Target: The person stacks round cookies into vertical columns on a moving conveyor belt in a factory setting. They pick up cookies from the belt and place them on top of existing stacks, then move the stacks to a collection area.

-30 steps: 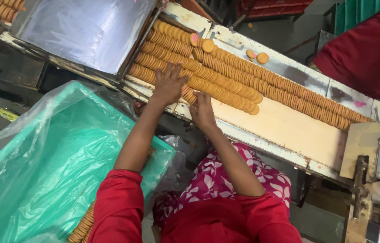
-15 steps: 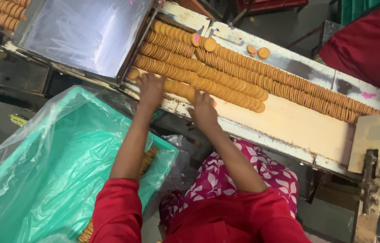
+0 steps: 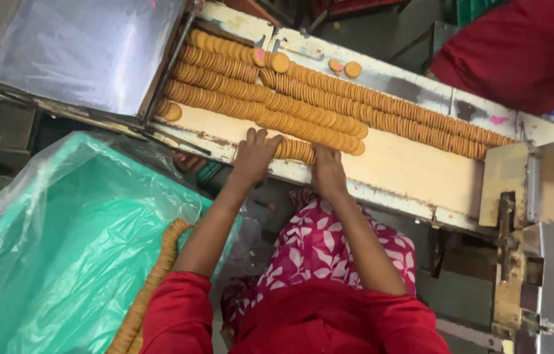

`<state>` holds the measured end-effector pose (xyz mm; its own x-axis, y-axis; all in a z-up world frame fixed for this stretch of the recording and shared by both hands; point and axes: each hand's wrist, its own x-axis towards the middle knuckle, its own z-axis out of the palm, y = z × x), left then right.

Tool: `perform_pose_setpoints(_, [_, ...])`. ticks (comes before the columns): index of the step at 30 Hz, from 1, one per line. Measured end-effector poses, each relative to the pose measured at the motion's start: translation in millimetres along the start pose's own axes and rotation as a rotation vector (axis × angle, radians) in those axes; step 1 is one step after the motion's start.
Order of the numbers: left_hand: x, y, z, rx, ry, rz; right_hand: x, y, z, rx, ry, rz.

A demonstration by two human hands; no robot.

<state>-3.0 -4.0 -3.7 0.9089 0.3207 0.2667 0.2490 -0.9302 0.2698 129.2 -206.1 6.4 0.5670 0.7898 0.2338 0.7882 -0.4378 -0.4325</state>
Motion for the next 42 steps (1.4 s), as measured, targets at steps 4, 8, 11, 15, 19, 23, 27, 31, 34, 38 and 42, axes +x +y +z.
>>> perform_pose_setpoints(4, [-11, 24, 10, 0.068, 0.057, 0.006, -12, -17, -16, 0.064, -0.058, 0.091])
perform_pose_setpoints(8, [-21, 31, 7, -0.005, 0.093, 0.027, -8, -46, -6, -0.13, -0.088, 0.16])
perform_pose_setpoints(11, [-17, 35, 3, 0.035, 0.162, 0.028, 1, -54, 3, -0.276, -0.097, 0.215])
perform_pose_setpoints(15, [-15, 48, 9, 0.093, 0.203, -0.025, -2, -40, 8, -0.336, -0.055, 0.18])
perform_pose_setpoints(19, [-21, 50, 19, 0.112, 0.136, -0.01, -11, -25, 10, -0.322, -0.074, 0.149])
perform_pose_setpoints(23, [-15, 49, 15, 0.081, 0.055, 0.003, -15, -14, -22, -0.189, -0.147, 0.215])
perform_pose_setpoints(27, [-7, 57, 3, 0.083, -0.079, 0.002, -42, 27, -120, -0.218, -0.069, 0.176])
perform_pose_setpoints(31, [13, 90, -10, -0.1, -0.099, -0.088, -98, 97, -266, -0.537, 0.132, 0.143])
perform_pose_setpoints(34, [38, 169, -16, -0.226, -0.03, 0.111, -182, 154, -373, -0.639, 0.297, 0.169])
perform_pose_setpoints(38, [66, 314, -35, -0.379, -0.085, 0.356, -310, 188, -453, -0.737, 0.258, 0.441])
perform_pose_setpoints(42, [81, 469, -67, -0.458, -0.211, 0.538, -387, 183, -455, -0.672, -0.037, 0.687])
